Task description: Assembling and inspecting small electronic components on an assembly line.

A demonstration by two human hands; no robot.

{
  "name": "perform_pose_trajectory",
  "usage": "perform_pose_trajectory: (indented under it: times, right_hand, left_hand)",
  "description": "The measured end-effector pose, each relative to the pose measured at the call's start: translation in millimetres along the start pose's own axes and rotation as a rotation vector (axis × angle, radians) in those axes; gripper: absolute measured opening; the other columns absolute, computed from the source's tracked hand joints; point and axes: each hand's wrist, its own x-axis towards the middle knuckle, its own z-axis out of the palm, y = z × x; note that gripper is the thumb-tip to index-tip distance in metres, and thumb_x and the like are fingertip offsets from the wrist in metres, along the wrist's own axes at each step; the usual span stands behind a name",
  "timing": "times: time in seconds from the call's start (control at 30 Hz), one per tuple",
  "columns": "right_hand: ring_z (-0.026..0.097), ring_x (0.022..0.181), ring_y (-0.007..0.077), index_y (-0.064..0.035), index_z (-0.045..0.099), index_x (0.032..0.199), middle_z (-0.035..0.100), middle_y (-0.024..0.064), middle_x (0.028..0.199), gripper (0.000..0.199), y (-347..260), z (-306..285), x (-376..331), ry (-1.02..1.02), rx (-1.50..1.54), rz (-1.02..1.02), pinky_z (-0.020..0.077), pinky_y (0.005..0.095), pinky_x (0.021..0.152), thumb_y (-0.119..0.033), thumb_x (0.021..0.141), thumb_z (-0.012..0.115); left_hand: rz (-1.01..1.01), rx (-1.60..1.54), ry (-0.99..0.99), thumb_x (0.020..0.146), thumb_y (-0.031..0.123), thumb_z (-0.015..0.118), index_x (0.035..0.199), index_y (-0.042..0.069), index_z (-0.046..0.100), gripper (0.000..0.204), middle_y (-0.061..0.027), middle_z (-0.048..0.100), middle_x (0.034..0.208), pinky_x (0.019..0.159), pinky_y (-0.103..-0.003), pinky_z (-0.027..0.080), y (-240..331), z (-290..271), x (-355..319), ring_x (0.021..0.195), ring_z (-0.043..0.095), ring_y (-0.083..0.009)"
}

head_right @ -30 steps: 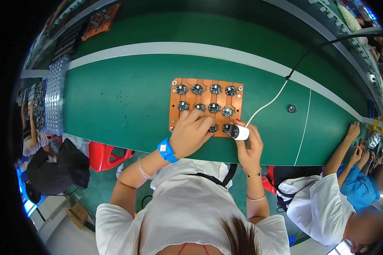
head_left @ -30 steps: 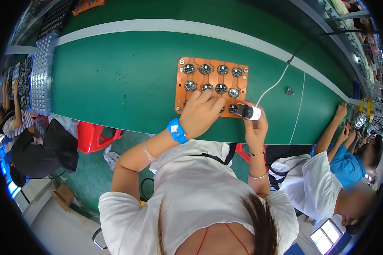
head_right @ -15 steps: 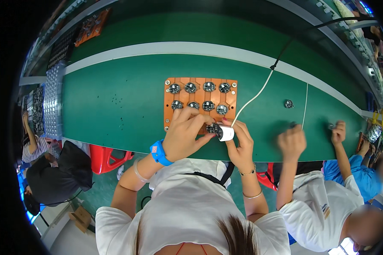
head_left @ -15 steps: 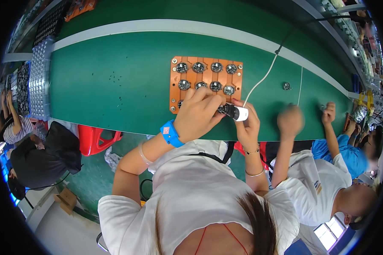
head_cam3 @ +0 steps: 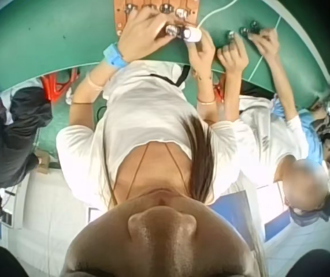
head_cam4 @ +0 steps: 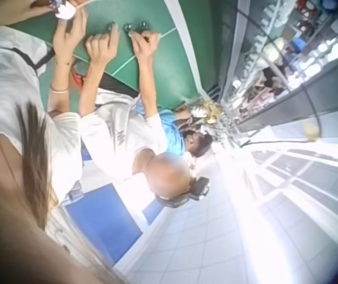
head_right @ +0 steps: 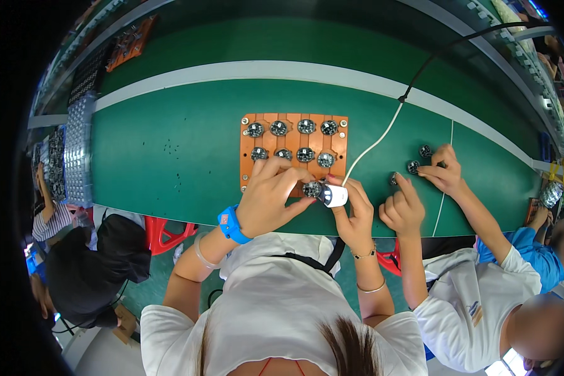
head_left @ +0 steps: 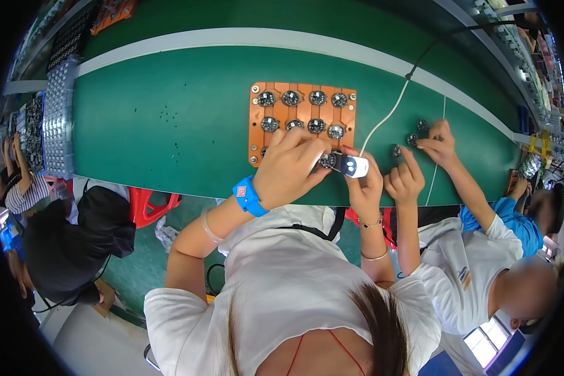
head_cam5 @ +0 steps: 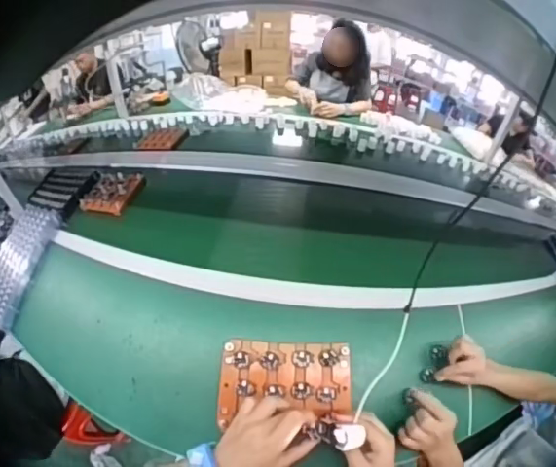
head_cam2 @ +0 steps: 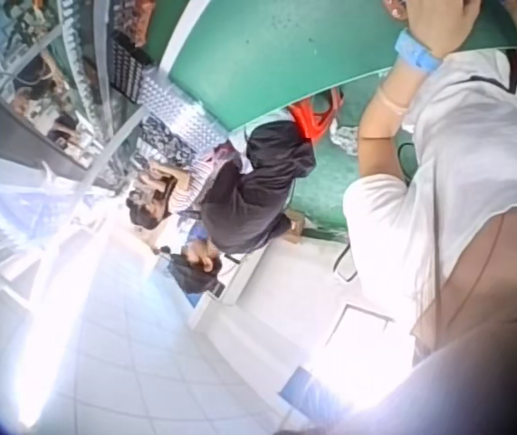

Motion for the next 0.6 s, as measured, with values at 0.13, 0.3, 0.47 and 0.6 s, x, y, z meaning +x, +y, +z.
perform_pose_trajectory:
  times: [0.13,0.3,0.47,0.6]
  right_hand:
    - [0.059,0.104,0.0232,0.0013,0.060,0.116,0.061,0.0140,0.113,0.034,-4,-1,2,0.003,0.001,0.012,0.0439,0.0309,0.091,-0.001,0.082,0.062]
    - [0.059,0.103,0.0234,0.0018,0.061,0.115,0.061,0.0137,0.113,0.032,-1,-4,0,0.005,-0.019,0.018,0.0442,0.0312,0.090,-0.002,0.083,0.061]
    - [0.054,0.116,0.0248,0.0037,0.051,0.123,0.056,0.0156,0.124,0.033,13,-13,-10,0.204,0.283,0.127,0.0402,0.0367,0.100,-0.011,0.094,0.056]
    - [0.053,0.117,0.0257,0.0040,0.050,0.125,0.055,0.0169,0.126,0.034,16,-32,-10,0.185,0.165,0.108,0.0398,0.0377,0.101,-0.008,0.093,0.056]
  left_hand:
    - [0.040,-0.021,0.036,0.067,0.019,0.077,0.096,0.010,0.056,0.037,0.0018,0.063,0.091,0.072,-0.033,0.033,0,-1,1,0.090,0.052,-0.0178]
    - [0.043,-0.003,0.014,0.068,0.017,0.076,0.103,0.009,0.056,0.040,-0.0010,0.061,0.090,0.072,-0.034,0.034,2,-1,3,0.091,0.052,-0.0180]
    - [0.051,0.132,-0.022,0.068,0.010,0.070,0.100,0.008,0.056,0.035,-0.0017,0.059,0.087,0.072,-0.033,0.035,-6,11,2,0.088,0.052,-0.0187]
    - [0.140,0.208,-0.003,0.069,0.011,0.066,0.095,0.007,0.055,0.029,-0.0016,0.059,0.083,0.071,-0.033,0.036,-5,29,6,0.085,0.051,-0.0187]
